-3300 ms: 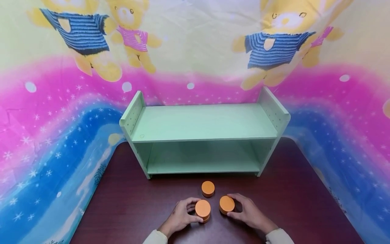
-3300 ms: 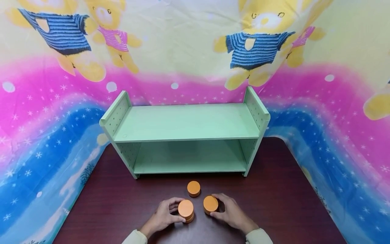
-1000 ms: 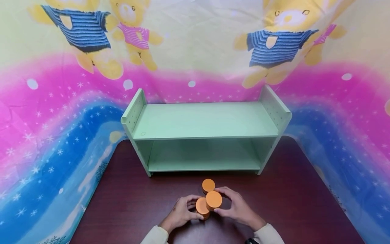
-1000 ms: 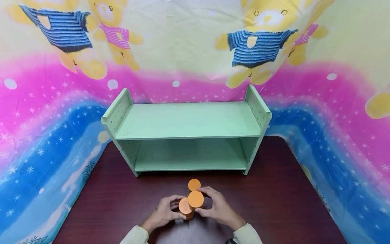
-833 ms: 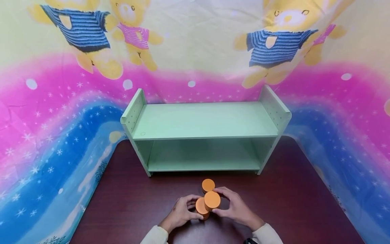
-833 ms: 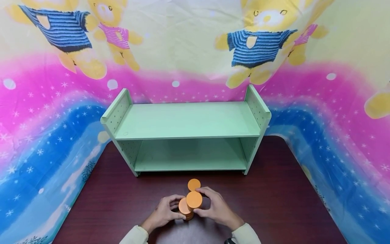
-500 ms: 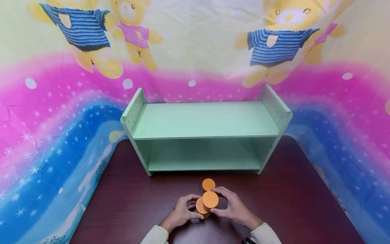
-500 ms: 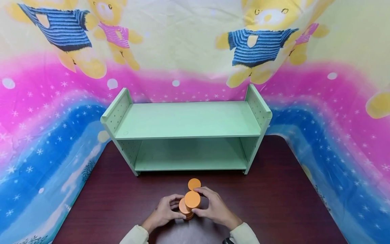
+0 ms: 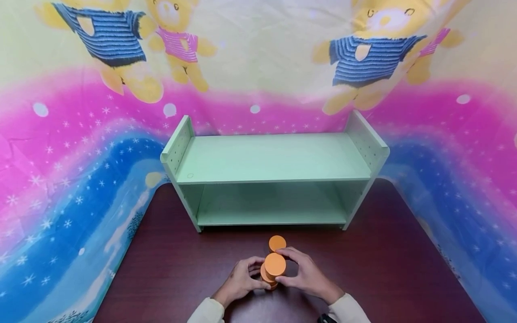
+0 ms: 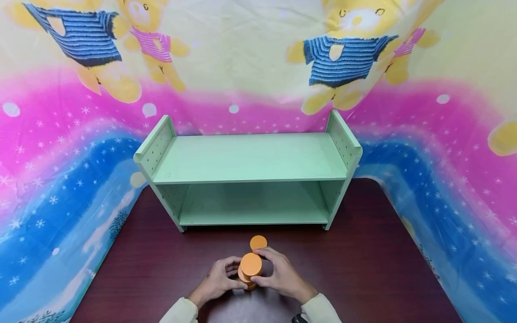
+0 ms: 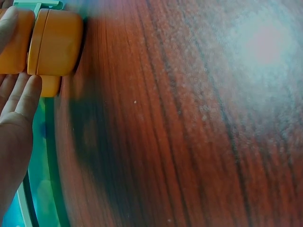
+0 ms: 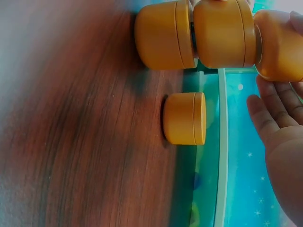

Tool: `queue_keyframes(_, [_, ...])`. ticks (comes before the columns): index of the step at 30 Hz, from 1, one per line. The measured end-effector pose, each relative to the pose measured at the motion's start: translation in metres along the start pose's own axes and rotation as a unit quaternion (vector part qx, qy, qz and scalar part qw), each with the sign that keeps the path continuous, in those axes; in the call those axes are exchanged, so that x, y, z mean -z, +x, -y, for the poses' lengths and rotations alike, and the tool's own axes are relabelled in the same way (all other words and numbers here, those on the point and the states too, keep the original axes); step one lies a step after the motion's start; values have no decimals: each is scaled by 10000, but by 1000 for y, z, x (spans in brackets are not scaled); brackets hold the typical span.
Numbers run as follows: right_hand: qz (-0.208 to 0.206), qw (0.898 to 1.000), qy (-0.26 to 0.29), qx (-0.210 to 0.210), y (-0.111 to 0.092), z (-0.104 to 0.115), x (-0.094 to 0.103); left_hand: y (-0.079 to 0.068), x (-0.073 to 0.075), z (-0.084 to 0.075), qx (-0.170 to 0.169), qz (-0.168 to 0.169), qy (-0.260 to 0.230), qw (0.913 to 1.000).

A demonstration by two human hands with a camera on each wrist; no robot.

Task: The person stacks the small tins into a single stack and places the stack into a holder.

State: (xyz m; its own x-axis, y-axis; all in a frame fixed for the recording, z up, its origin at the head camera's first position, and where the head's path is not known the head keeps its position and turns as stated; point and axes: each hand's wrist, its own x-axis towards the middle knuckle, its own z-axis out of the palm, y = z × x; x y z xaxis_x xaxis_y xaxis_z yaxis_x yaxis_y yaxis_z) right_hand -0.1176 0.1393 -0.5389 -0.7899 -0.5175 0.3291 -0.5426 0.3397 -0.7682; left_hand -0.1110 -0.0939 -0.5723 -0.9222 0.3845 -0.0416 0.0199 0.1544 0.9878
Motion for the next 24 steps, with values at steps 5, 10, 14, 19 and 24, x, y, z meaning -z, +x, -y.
queue_keyframes(5, [19,10000,37,-36,1,0,-2,1,0,3,-63,27,8,10000])
queue_keyframes(10, [41,9998,125,-178,1,1,-4,1,0,4,-64,39,-47,10000])
queue_keyframes(14, [43,9994,176,-278,1,1,-6,1,0,4,-11,43,-141,9999])
queue_keyframes(19, [7,9993,209,-325,1,1,-8,0,-1,2,33,17,-208,9998])
queue_keyframes(24, [-56,9989,274,-388,1,0,-11,-1,-1,0,123,-28,-342,9993])
